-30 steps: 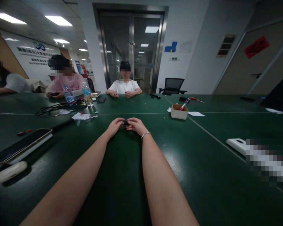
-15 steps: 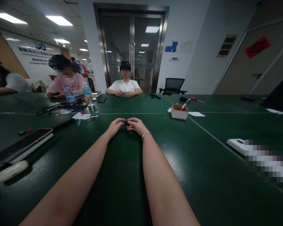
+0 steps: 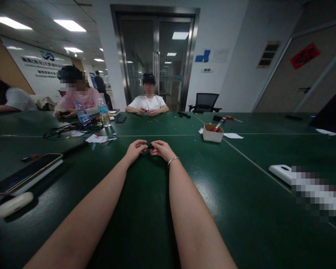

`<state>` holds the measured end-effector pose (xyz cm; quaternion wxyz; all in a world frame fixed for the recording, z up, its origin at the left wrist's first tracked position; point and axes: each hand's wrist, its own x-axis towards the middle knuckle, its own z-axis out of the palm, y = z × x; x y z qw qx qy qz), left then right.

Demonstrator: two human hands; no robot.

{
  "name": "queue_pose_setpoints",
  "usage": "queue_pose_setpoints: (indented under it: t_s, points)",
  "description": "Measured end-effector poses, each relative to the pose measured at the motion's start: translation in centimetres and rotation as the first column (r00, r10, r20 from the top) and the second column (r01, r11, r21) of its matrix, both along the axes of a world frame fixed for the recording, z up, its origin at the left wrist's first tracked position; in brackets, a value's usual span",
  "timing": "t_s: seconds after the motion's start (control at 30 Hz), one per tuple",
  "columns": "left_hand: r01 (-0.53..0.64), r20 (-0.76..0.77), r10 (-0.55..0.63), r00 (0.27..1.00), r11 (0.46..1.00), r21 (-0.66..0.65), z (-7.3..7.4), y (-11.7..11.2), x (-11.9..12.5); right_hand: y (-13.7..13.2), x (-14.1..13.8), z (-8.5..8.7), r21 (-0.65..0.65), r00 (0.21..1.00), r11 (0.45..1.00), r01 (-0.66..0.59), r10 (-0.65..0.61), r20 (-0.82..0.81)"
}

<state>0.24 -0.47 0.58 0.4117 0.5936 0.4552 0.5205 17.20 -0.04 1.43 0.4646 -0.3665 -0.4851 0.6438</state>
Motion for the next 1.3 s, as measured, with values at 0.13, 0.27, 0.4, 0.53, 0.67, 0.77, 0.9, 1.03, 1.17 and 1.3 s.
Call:
queue_pose_setpoints:
  t_s: [0.13, 0.27, 0.4, 0.53, 0.67, 0.77, 0.9, 1.03, 1.17, 1.3]
  points:
    - [-0.010, 0.030, 0.009, 0.999, 1.000, 0.013, 0.05, -0.16, -0.26, 0.01, -0.05, 0.02, 0.012, 1.000, 1.000, 0.000, 0.000, 0.009]
    - [-0.019, 0.028, 0.018, 0.999, 0.999, 0.046, -0.37, 0.28, -0.54, 0.03, -0.06, -0.07, 0.039, 0.999, 0.999, 0.002, -0.004, 0.043]
    - [-0.014, 0.056, 0.011, 0.998, 0.998, 0.064, -0.61, 0.62, -0.73, -0.19, 0.20, 0.02, 0.047, 0.999, 0.999, -0.015, 0.013, 0.045]
    - [-0.036, 0.074, 0.032, 0.997, 0.998, 0.055, -0.60, 0.65, -0.78, -0.31, 0.30, 0.32, 0.084, 1.000, 0.996, -0.022, 0.024, -0.017]
    - [-0.003, 0.075, 0.000, 0.997, 0.999, 0.048, -0.61, 0.60, -0.73, -0.05, -0.04, 0.40, 0.015, 0.995, 1.000, -0.023, 0.022, 0.100]
    - [-0.015, 0.077, 0.011, 0.997, 0.999, 0.044, -0.57, 0.54, -0.68, 0.03, -0.03, 0.33, 0.074, 0.991, 0.996, -0.042, 0.032, 0.131]
    - [-0.052, 0.077, 0.050, 0.996, 0.998, 0.026, -0.42, 0.39, -0.57, 0.00, 0.22, 0.28, 0.078, 0.999, 0.997, -0.029, 0.026, 0.045]
    - [-0.027, 0.088, 0.026, 0.996, 0.999, 0.017, -0.33, 0.28, -0.51, -0.02, 0.16, 0.27, 0.034, 0.991, 0.998, -0.051, 0.047, 0.126]
    - [-0.040, 0.095, 0.040, 0.995, 0.999, 0.001, -0.42, 0.32, -0.59, -0.10, 0.13, 0.25, 0.106, 0.999, 0.994, -0.022, 0.019, 0.033]
    - [-0.036, 0.092, 0.036, 0.995, 0.999, -0.001, -0.52, 0.38, -0.65, -0.08, 0.05, 0.29, 0.009, 0.996, 1.000, -0.010, 0.009, 0.088]
